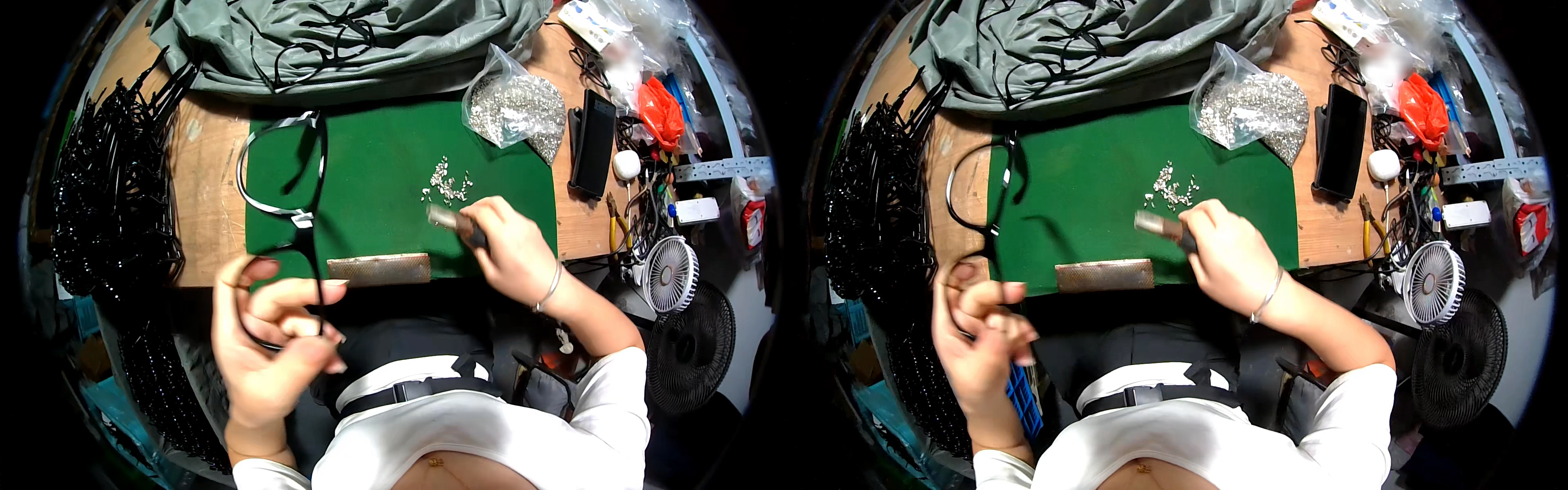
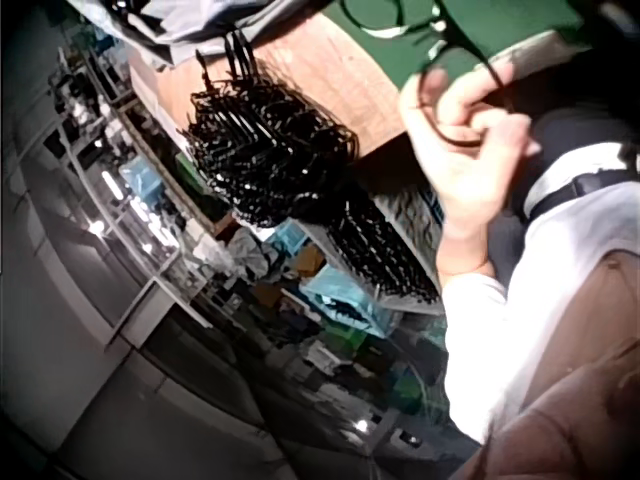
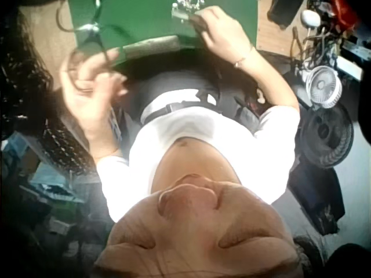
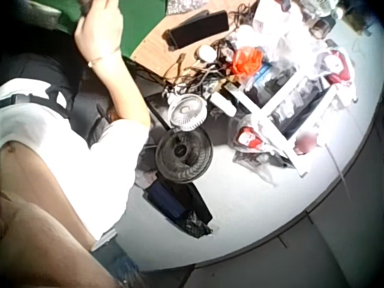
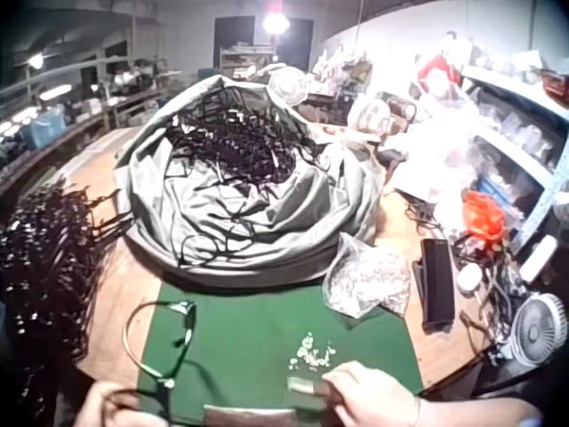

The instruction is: The person repeatedly picks up black eyeglass frames from a cloth pile and uses pliers to trim the temple tips. The trimmed frames are placed on a green mat, and the process continues with multiple units.

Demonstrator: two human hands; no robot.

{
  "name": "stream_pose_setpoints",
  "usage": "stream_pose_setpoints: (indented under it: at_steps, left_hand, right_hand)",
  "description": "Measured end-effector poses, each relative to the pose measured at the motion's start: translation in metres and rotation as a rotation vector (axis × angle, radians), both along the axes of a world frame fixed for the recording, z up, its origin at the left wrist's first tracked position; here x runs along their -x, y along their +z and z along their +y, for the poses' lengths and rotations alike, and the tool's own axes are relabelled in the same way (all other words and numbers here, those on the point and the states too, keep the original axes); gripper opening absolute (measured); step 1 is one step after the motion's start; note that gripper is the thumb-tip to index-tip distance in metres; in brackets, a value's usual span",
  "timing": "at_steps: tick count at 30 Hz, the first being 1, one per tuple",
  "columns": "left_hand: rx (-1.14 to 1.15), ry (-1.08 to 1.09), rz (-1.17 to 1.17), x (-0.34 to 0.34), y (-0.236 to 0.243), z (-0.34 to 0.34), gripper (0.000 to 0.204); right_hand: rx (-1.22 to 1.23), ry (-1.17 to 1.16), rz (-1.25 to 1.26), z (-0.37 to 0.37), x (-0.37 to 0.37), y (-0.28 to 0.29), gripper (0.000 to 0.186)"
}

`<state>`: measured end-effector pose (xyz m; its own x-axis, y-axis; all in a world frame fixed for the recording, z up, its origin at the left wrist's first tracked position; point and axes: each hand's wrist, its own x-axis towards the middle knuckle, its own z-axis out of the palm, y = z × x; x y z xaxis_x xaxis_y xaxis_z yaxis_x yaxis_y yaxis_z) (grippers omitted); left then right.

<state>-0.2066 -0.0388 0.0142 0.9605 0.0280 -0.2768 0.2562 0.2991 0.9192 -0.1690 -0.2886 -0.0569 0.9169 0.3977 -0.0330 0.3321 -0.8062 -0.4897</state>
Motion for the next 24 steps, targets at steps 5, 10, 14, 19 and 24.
stream_pose_setpoints:
  at_steps: [5,10,14,19,24]
  left_hand:
    - [-0.091,-0.001,-0.148,0.028,-0.042,-0.015,0.095]
    - [-0.031,-0.140,-0.301,0.033,-0.050,-0.009,0.105]
    - [-0.044,-0.208,-0.306,0.026,-0.054,-0.020,0.096]
    - [-0.252,-0.154,-0.426,0.020,-0.063,-0.034,0.085]
    - [-0.325,-0.097,-0.427,0.018,-0.065,-0.039,0.085]
  right_hand:
    - [-0.099,-0.094,0.104,0.008,-0.018,-0.025,0.008]
    - [-0.017,-0.130,0.032,0.016,-0.016,-0.030,0.012]
    - [0.066,-0.127,-0.074,0.024,-0.011,-0.033,0.013]
    - [-0.063,-0.120,0.048,0.024,-0.011,-0.017,0.012]
    - [-0.593,-0.002,0.426,0.044,0.014,0.039,0.018]
